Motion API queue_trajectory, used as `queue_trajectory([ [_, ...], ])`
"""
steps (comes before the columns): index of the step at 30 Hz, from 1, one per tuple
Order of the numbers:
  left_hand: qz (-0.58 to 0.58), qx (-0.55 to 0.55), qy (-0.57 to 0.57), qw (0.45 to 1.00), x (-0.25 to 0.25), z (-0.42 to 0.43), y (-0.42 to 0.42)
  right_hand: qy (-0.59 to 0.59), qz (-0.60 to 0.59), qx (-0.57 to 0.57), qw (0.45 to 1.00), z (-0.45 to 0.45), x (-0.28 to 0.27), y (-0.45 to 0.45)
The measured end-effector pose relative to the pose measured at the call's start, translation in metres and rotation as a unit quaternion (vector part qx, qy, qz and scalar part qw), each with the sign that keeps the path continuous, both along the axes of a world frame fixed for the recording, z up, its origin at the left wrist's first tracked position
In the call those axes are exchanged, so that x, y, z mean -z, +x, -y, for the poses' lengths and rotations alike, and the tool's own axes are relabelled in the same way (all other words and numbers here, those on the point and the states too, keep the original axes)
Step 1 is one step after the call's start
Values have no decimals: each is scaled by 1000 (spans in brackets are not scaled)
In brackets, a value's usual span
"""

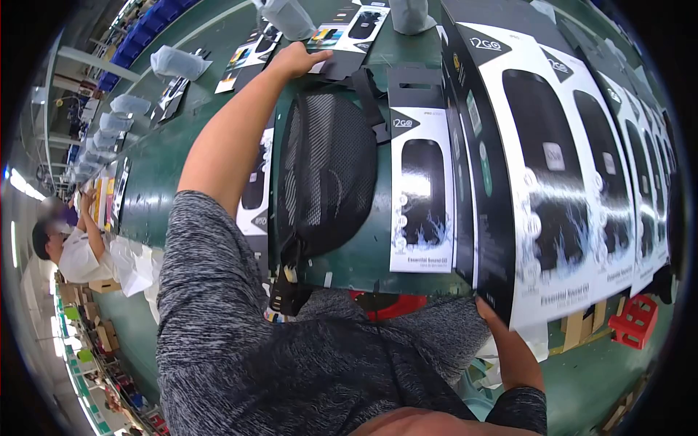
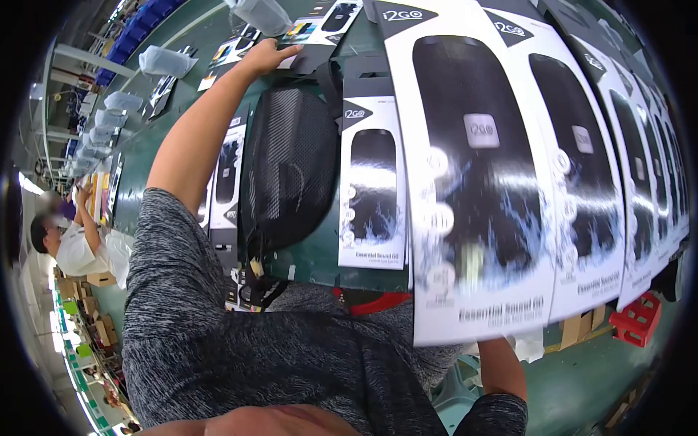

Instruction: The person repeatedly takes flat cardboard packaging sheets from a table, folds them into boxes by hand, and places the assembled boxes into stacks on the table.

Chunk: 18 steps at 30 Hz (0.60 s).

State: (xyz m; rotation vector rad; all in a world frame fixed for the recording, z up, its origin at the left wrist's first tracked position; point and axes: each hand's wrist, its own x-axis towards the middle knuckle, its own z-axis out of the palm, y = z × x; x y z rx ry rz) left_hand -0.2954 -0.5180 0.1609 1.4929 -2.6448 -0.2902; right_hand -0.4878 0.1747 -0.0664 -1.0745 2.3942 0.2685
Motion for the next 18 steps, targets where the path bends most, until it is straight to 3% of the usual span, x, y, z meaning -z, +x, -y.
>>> queue_trajectory([
  [2, 29, -1, 33, 999, -2, 3, -15, 35, 28, -10, 999, -1, -3, -5],
  [4, -158, -24, 65, 985, 3, 4, -23, 51, 45, -22, 997, -5, -2, -7],
  [6, -208, 1, 85, 974, -27, -5, -26, 64, 52, -35, 996, -10, 0, -9],
  [8, -354, 74, 79, 929, -35, 15, -23, 76, 57, -46, 994, -15, 2, -9],
  [9, -298, 56, 3, 953, -75, 3, -16, 80, 59, -51, 994, -17, 1, -10],
  [10, -360, 115, -48, 925, -104, -15, -5, 81, 57, -55, 994, -16, 2, -13],
  [11, -552, 211, -37, 806, -117, -21, 3, 85, 60, -60, 993, -16, 2, -14],
  [12, -470, 175, -192, 844, -149, -39, 23, 92, 66, -64, 991, -17, 1, -13],
  [13, -432, 139, -275, 847, -167, -30, 45, 100, 69, -66, 990, -22, 4, -13],
  [14, -561, 138, -149, 803, -180, -43, 56, 106, 72, -67, 990, -24, 5, -13],
  [16, -593, 118, -211, 768, -192, -15, 95, 114, 79, -67, 988, -27, 8, -12],
  [18, -743, 104, 76, 657, -195, 133, 193, 122, 84, -66, 987, -28, 8, -12],
])
